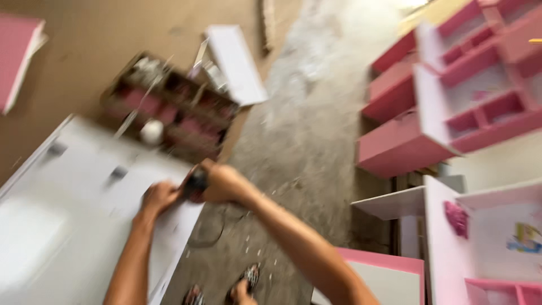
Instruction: The person uses a corded drill to attach hinges to a white cabinet door. They repeatedly pick up screws and hinges from a nearby box, position them on the door, and drive the screws in. The person also uses a utility knife to trim a hinge and a pen to mark the door surface.
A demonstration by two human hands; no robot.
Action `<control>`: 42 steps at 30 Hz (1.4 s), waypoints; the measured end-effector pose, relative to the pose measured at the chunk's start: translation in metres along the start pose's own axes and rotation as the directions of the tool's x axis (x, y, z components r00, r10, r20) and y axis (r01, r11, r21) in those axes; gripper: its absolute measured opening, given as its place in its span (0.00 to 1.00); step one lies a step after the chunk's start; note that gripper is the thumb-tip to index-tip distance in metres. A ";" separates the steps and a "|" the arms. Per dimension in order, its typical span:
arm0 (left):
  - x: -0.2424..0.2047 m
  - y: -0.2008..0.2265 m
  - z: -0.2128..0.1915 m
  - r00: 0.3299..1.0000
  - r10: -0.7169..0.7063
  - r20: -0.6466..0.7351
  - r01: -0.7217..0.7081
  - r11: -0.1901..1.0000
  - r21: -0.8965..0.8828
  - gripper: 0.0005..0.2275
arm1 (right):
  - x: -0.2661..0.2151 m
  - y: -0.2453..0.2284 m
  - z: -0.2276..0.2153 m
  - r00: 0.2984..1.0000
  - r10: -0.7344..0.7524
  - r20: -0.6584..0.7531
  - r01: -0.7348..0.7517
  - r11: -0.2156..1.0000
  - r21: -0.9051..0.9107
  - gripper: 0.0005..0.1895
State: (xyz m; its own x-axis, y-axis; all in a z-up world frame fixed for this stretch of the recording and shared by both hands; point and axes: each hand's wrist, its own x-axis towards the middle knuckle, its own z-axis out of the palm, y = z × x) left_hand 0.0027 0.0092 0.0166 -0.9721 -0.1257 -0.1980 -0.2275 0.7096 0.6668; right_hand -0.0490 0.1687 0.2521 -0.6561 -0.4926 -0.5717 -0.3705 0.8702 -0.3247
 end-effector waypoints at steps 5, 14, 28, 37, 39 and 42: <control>0.004 0.002 -0.003 0.979 -0.193 0.060 0.191 0.981 0.038 0.15 | 0.016 0.004 0.002 0.996 0.017 0.090 -0.024 0.997 0.070 0.32; 0.005 -0.022 0.016 0.995 -0.104 -0.004 0.104 0.994 0.029 0.12 | 0.047 0.027 0.036 0.999 -0.021 0.032 0.022 0.998 -0.061 0.38; 0.004 -0.010 0.006 0.991 -0.130 0.028 0.131 0.991 -0.035 0.04 | 0.052 0.033 0.035 1.000 0.030 0.004 -0.030 0.998 -0.056 0.47; 0.008 -0.011 0.003 0.982 -0.169 0.080 0.172 0.985 -0.033 0.05 | 0.042 0.030 0.027 0.992 -0.125 -0.032 0.122 0.988 -0.093 0.42; 0.006 -0.010 0.003 0.983 -0.168 0.080 0.171 0.985 -0.034 0.05 | 0.025 0.019 0.018 0.988 -0.154 -0.002 0.153 0.982 -0.108 0.41; 0.007 -0.011 0.005 0.981 -0.174 0.090 0.178 0.983 -0.036 0.05 | 0.020 0.017 0.013 0.980 -0.197 0.030 0.199 0.967 -0.158 0.41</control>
State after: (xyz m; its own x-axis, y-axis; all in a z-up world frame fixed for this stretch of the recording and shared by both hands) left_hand -0.0015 0.0035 0.0043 -0.9086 -0.1842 -0.3747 -0.3985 0.6509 0.6462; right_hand -0.0604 0.1736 0.2255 -0.5500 -0.6541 -0.5193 -0.5928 0.7437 -0.3090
